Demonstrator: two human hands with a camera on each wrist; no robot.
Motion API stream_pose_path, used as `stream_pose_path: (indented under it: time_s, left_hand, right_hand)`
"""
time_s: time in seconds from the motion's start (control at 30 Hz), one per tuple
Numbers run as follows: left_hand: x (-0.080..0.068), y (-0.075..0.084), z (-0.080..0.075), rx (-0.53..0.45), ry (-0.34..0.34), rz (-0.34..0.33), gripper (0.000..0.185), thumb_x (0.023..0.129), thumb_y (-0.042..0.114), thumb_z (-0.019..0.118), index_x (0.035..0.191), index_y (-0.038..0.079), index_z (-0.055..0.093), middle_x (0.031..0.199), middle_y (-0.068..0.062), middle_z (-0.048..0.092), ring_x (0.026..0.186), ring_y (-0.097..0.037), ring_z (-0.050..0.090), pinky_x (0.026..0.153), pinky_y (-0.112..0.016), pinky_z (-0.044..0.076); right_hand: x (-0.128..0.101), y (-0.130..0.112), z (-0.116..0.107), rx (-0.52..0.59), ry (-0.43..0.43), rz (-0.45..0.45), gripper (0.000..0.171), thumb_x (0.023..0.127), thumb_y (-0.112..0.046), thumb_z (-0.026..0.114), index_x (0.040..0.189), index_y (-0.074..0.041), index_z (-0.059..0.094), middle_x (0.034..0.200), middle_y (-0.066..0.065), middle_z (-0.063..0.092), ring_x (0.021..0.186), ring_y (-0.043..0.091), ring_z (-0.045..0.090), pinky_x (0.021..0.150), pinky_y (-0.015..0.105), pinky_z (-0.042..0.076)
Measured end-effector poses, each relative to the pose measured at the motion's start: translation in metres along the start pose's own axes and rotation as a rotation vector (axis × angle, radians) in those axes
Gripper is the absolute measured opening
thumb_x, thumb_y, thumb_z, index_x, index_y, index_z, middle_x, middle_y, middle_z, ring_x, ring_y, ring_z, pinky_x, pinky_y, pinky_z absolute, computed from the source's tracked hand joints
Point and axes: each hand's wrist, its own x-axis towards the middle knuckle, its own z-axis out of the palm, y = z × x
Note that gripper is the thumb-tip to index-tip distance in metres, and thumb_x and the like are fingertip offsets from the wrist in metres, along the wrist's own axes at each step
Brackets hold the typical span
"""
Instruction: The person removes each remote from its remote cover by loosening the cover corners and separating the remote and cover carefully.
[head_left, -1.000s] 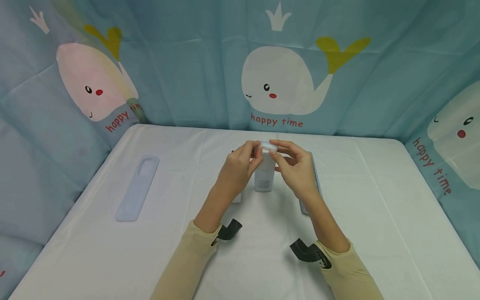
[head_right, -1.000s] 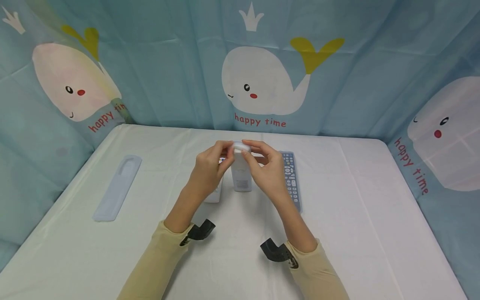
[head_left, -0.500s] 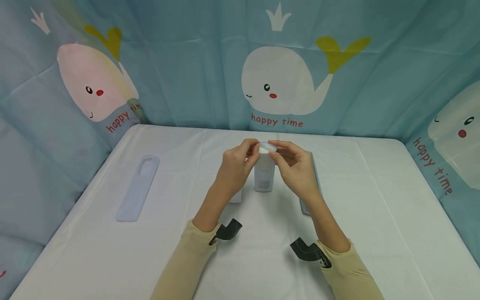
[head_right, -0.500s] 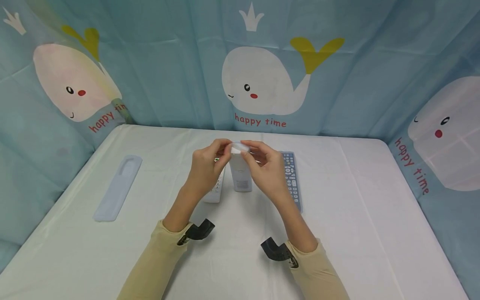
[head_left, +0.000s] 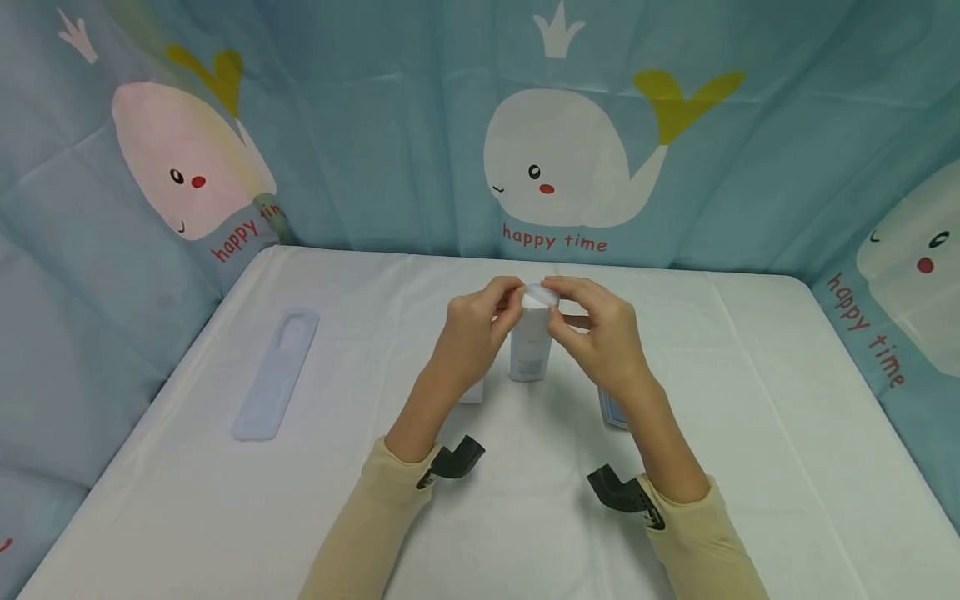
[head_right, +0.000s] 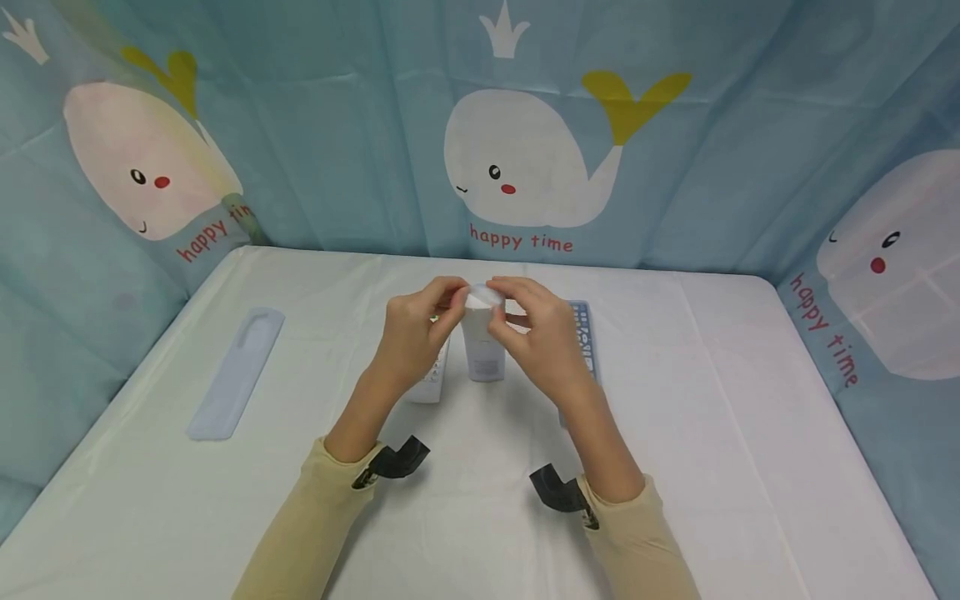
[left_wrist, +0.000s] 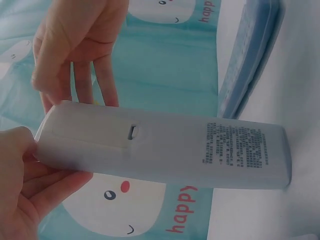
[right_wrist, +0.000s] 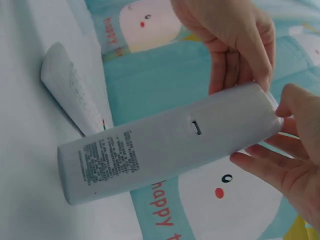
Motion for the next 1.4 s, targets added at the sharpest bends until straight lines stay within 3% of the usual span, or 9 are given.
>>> stream_pose_path:
  time_s: [0.13, 0.4, 0.53, 0.73, 1.0, 1.4]
  left_hand:
    - [0.0006, -0.0003, -0.0028, -0.022, -0.007, -0.025, 0.01, 0.103, -0.004, 0.06, 0.108, -0.009, 0.067, 0.095, -0.022, 0.077, 0.086, -0.03, 0.079, 0.076, -0.036, 0.065]
    - [0.0015, 0.0007, -0.0029, -0.038, -0.013, -0.035, 0.01, 0.103, -0.003, 0.06, 0.107, -0.009, 0.068, 0.095, -0.021, 0.077, 0.085, -0.03, 0.079, 0.076, -0.036, 0.065]
    - [0.0012, 0.0009, -0.0029, -0.057, -0.015, -0.045, 0.01, 0.103, -0.003, 0.06, 0.106, -0.009, 0.069, 0.096, -0.021, 0.078, 0.085, -0.029, 0.079, 0.076, -0.036, 0.065]
    - [0.0015, -0.0014, -0.0042, -0.091, 0.004, -0.09, 0.011, 0.103, -0.002, 0.062, 0.105, -0.009, 0.071, 0.096, -0.022, 0.078, 0.086, -0.03, 0.079, 0.073, -0.037, 0.065]
    - [0.0025, -0.0016, -0.005, -0.105, 0.024, -0.136, 0.013, 0.104, 0.001, 0.062, 0.106, -0.008, 0.072, 0.095, -0.021, 0.078, 0.084, -0.03, 0.079, 0.071, -0.039, 0.065]
    - [0.0028, 0.0013, -0.0063, -0.1, 0.033, -0.2, 0.017, 0.105, 0.005, 0.063, 0.107, -0.007, 0.074, 0.097, -0.021, 0.079, 0.087, -0.031, 0.079, 0.074, -0.041, 0.065]
  right_hand:
    - [-0.0003, 0.0021, 0.0014, -0.077, 0.012, -0.108, 0.033, 0.09, 0.012, 0.069, 0.123, 0.008, 0.072, 0.115, 0.021, 0.074, 0.103, 0.035, 0.075, 0.079, 0.043, 0.065]
    - [0.0001, 0.0033, 0.0023, -0.106, 0.052, -0.148, 0.029, 0.089, 0.015, 0.066, 0.116, 0.01, 0.073, 0.105, 0.022, 0.074, 0.096, 0.035, 0.076, 0.079, 0.042, 0.065]
    - [0.0005, 0.0044, 0.0019, -0.088, 0.089, -0.112, 0.024, 0.091, 0.014, 0.064, 0.111, 0.008, 0.075, 0.101, 0.02, 0.075, 0.094, 0.034, 0.076, 0.078, 0.034, 0.065]
    - [0.0001, 0.0037, -0.0002, 0.062, 0.068, 0.015, 0.023, 0.096, 0.012, 0.064, 0.115, 0.007, 0.076, 0.107, 0.021, 0.076, 0.101, 0.035, 0.075, 0.081, 0.011, 0.057]
    - [0.0005, 0.0008, -0.0016, 0.112, 0.045, 0.09, 0.024, 0.099, 0.011, 0.064, 0.119, 0.007, 0.075, 0.113, 0.021, 0.075, 0.109, 0.034, 0.073, 0.085, 0.011, 0.056]
    - [0.0019, -0.0008, 0.0016, 0.111, 0.074, 0.089, 0.022, 0.098, 0.012, 0.064, 0.117, 0.008, 0.075, 0.115, 0.023, 0.075, 0.108, 0.036, 0.074, 0.084, 0.011, 0.056]
